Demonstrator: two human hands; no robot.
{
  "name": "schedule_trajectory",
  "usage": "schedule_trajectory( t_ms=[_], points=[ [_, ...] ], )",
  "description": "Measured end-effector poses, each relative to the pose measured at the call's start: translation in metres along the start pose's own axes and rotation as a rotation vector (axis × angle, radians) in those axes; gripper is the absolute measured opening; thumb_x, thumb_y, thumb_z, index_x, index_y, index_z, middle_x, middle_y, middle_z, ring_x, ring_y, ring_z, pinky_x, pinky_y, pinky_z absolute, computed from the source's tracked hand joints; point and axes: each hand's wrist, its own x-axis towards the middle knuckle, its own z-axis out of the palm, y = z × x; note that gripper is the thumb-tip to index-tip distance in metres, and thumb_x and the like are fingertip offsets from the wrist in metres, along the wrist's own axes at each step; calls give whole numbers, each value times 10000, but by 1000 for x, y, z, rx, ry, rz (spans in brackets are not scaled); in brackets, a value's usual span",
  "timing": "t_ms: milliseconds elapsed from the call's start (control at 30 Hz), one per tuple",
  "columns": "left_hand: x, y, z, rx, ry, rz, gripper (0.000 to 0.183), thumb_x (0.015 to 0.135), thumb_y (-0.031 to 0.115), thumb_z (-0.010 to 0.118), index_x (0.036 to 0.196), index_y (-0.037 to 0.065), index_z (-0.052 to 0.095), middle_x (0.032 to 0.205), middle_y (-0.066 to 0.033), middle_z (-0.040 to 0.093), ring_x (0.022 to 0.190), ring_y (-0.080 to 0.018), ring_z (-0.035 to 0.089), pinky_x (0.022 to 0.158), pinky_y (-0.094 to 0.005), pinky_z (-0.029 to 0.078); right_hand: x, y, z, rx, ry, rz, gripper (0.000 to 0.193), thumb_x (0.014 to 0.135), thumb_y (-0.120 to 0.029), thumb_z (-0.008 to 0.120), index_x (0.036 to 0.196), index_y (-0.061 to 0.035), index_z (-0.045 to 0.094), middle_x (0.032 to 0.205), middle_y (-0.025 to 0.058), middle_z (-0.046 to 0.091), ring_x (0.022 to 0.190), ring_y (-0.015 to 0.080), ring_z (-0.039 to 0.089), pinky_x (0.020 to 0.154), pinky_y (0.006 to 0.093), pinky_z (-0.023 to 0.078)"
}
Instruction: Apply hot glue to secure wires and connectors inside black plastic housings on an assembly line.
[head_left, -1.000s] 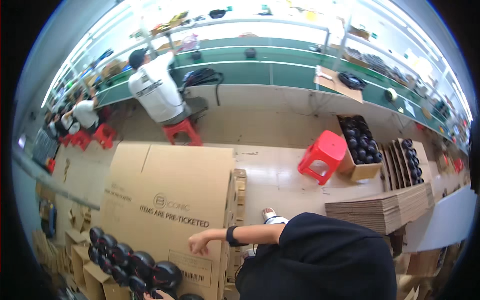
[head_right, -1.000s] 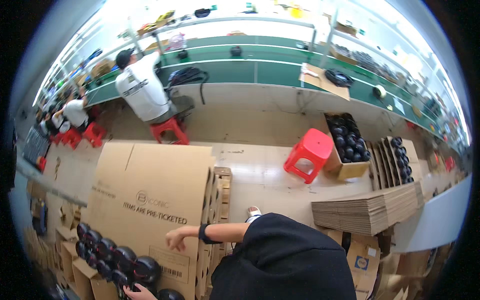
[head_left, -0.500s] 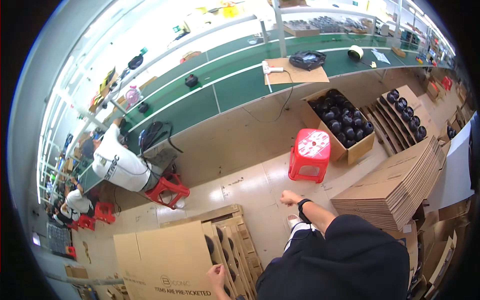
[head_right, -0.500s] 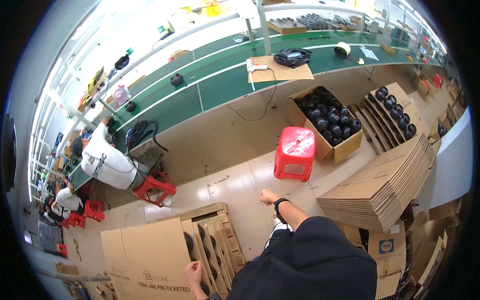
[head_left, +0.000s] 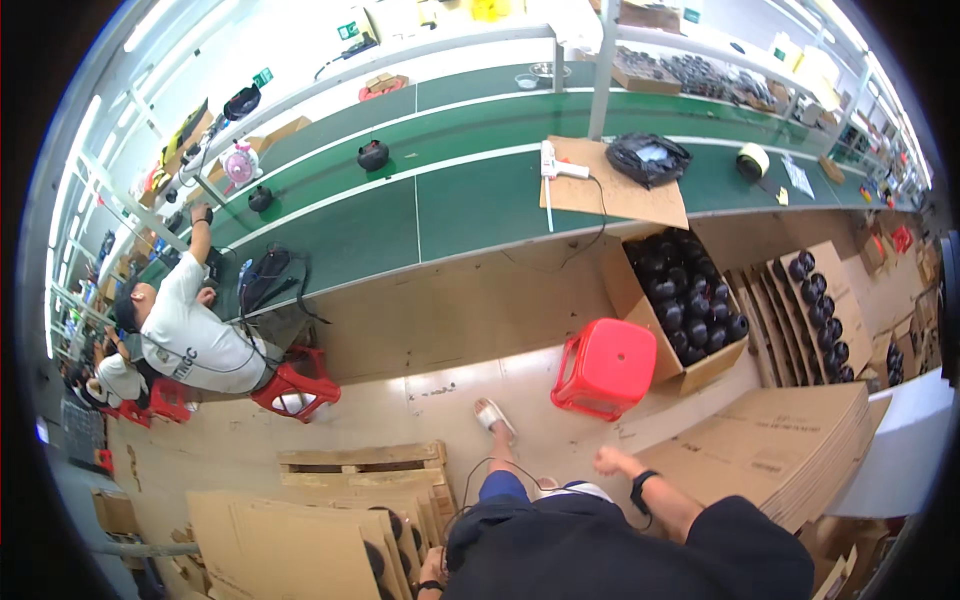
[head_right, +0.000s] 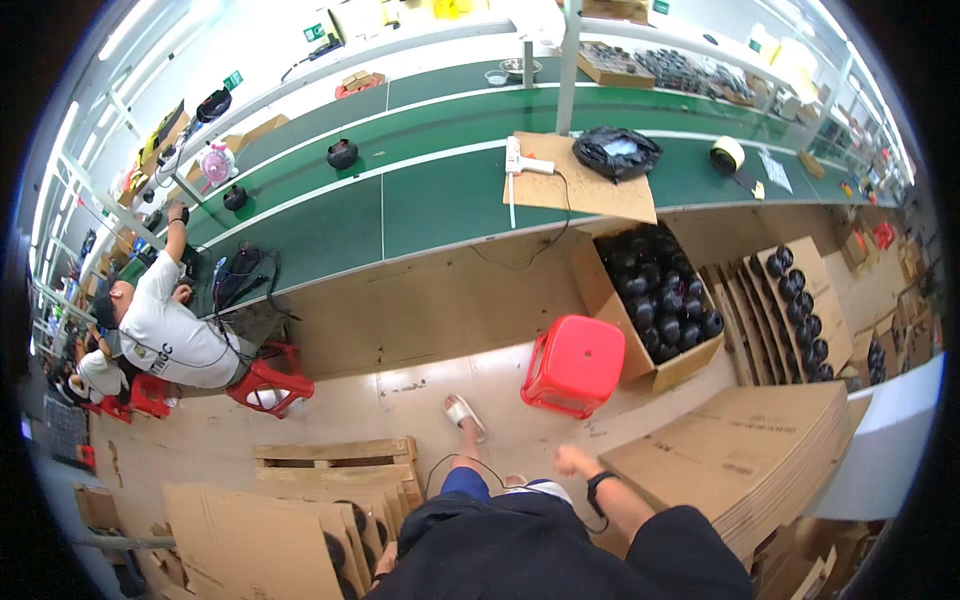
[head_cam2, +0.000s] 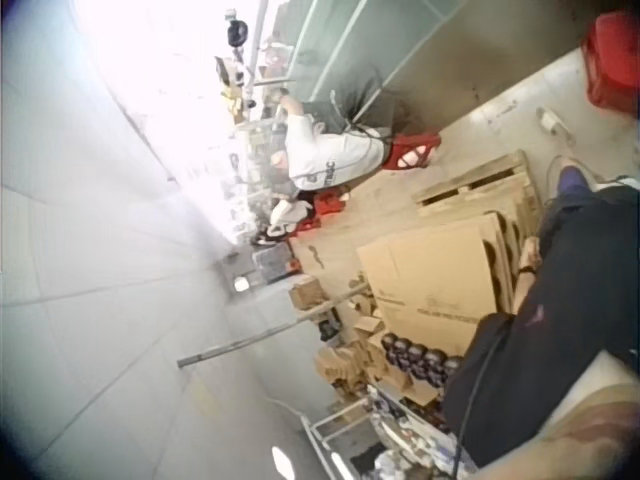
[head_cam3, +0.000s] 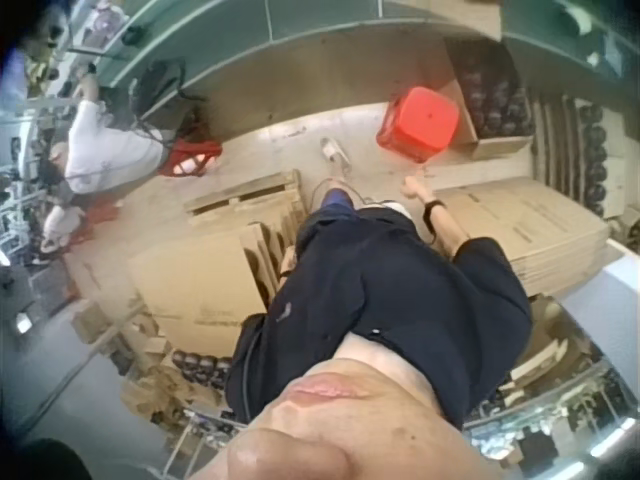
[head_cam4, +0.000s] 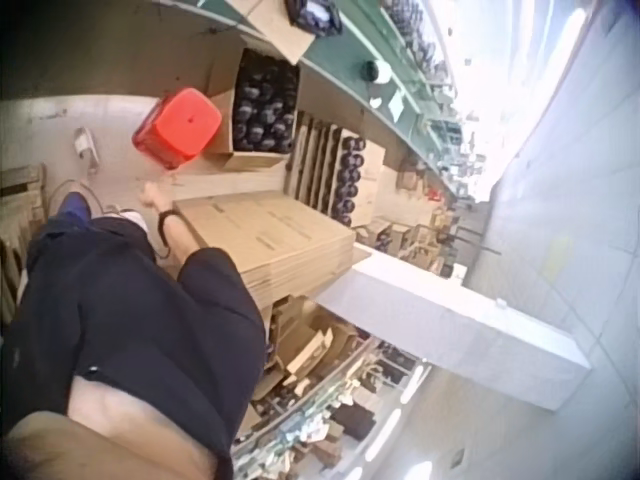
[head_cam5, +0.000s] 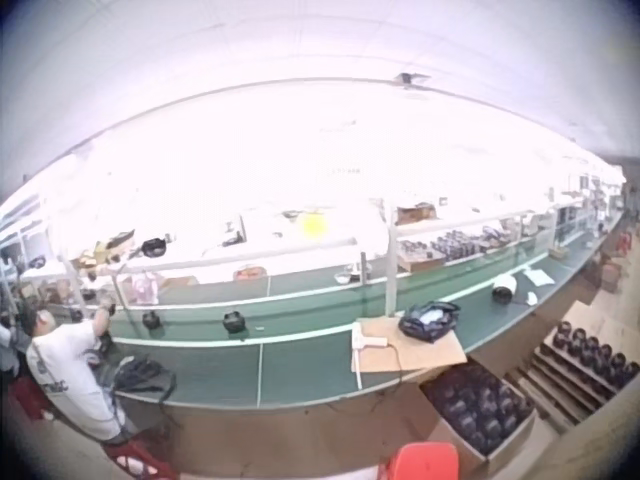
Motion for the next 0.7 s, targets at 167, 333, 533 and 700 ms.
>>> schedule_trajectory(
  t_ms=[167, 333, 533, 700],
  points=[
    [58, 170, 63, 172, -182, 231, 295, 895, 272, 569, 722, 68, 692, 630, -56, 645, 521, -169, 586, 472, -319, 442, 38, 0, 3, 41, -20, -20, 268, 848, -223, 576, 990, -56, 730, 844, 135, 721, 725, 218, 700, 641, 355, 571],
    [192, 368, 75, 489, -121, 540, 263, 826, 215, 578, 874, 4, 727, 712, -134, 692, 645, -195, 653, 603, -379, 521, 57, -88, -109, 40, 408, -52, 235, 819, -253, 583, 860, -61, 712, 790, 141, 711, 782, 275, 701, 701, 411, 548],
    [136, 661, 157, 636, 153, 1060, 280, 791, 187, 678, 1050, 82, 685, 1012, -147, 704, 1011, -309, 654, 904, -418, 519, 94, -158, -251, 614, 487, -92, 270, 979, -237, 486, 980, -12, 634, 797, 102, 693, 660, 176, 672, 559, 305, 522],
    [93, 783, 194, 861, 471, 826, 1118, 688, 469, 824, 1540, 138, 181, 1559, -314, 106, 1424, -497, 180, 1099, -590, 323, 109, -214, -342, 295, 782, -136, 294, 976, -281, 526, 1008, -4, 619, 858, 143, 698, 777, 244, 693, 700, 381, 543]
  ],
)
